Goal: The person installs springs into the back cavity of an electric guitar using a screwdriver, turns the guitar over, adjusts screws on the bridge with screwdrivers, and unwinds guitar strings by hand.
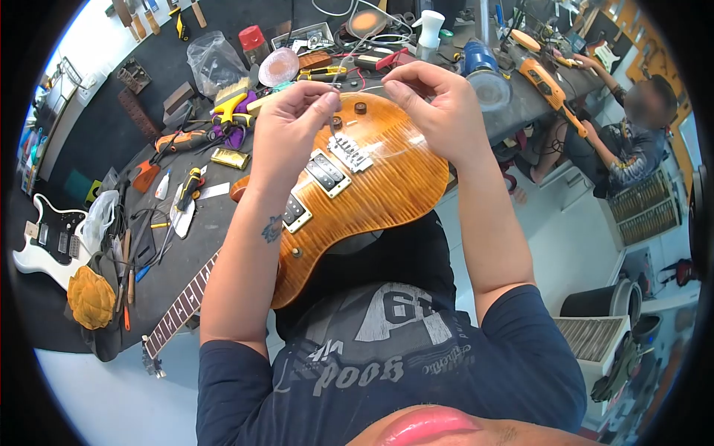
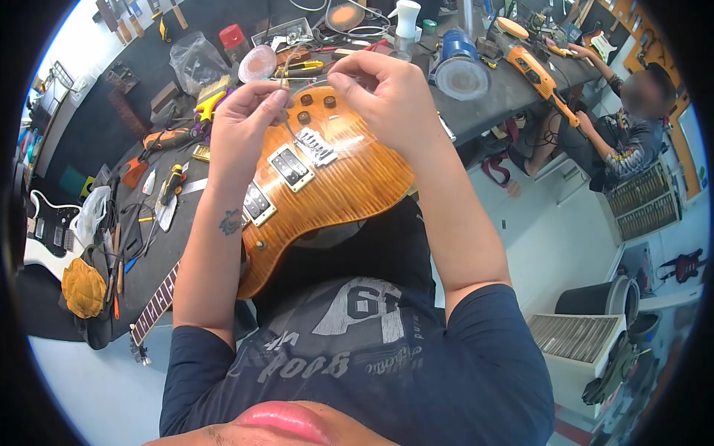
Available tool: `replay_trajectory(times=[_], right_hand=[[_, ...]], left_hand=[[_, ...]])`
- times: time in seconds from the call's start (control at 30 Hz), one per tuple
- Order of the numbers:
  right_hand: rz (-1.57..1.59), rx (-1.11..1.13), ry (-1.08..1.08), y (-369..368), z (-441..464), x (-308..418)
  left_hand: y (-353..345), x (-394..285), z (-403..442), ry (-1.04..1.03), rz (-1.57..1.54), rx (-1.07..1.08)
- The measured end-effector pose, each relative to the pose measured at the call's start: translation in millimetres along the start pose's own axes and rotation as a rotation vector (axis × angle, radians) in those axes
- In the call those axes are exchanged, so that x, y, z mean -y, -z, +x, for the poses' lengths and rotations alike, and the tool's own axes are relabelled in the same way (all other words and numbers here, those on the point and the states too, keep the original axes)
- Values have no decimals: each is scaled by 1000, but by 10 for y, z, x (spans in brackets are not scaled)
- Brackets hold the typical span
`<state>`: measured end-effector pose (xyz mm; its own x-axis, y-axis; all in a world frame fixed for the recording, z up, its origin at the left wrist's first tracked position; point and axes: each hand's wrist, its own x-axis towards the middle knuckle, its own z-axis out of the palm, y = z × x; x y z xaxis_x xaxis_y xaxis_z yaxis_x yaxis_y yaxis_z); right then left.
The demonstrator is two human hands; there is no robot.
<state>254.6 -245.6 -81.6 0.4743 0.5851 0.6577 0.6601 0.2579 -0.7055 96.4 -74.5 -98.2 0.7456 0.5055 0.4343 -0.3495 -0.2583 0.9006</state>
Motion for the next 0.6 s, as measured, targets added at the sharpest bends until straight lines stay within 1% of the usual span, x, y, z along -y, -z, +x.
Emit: replay_trajectory(times=[0.07,0.1,0.23,0.33,0.4,0.5,0.6], right_hand=[[61,-1,-40,19,-57,-51],[91,1,-62,27,-81,-73],[299,28,-59,44,-146,-104],[448,29,-62,17,-169,-61],[502,-5,-57,-32,-170,-95],[544,-52,-137,-26,-221,-161],[499,-46,-173,6,-301,-261]], left_hand=[[70,57,-15,15,0,-25],[100,78,-27,17,-4,-4],[156,31,-161,17,50,-30],[198,3,-246,67,55,-72],[210,6,-288,71,38,-82],[232,1,-310,69,24,-83],[227,-17,-330,75,7,-89]])
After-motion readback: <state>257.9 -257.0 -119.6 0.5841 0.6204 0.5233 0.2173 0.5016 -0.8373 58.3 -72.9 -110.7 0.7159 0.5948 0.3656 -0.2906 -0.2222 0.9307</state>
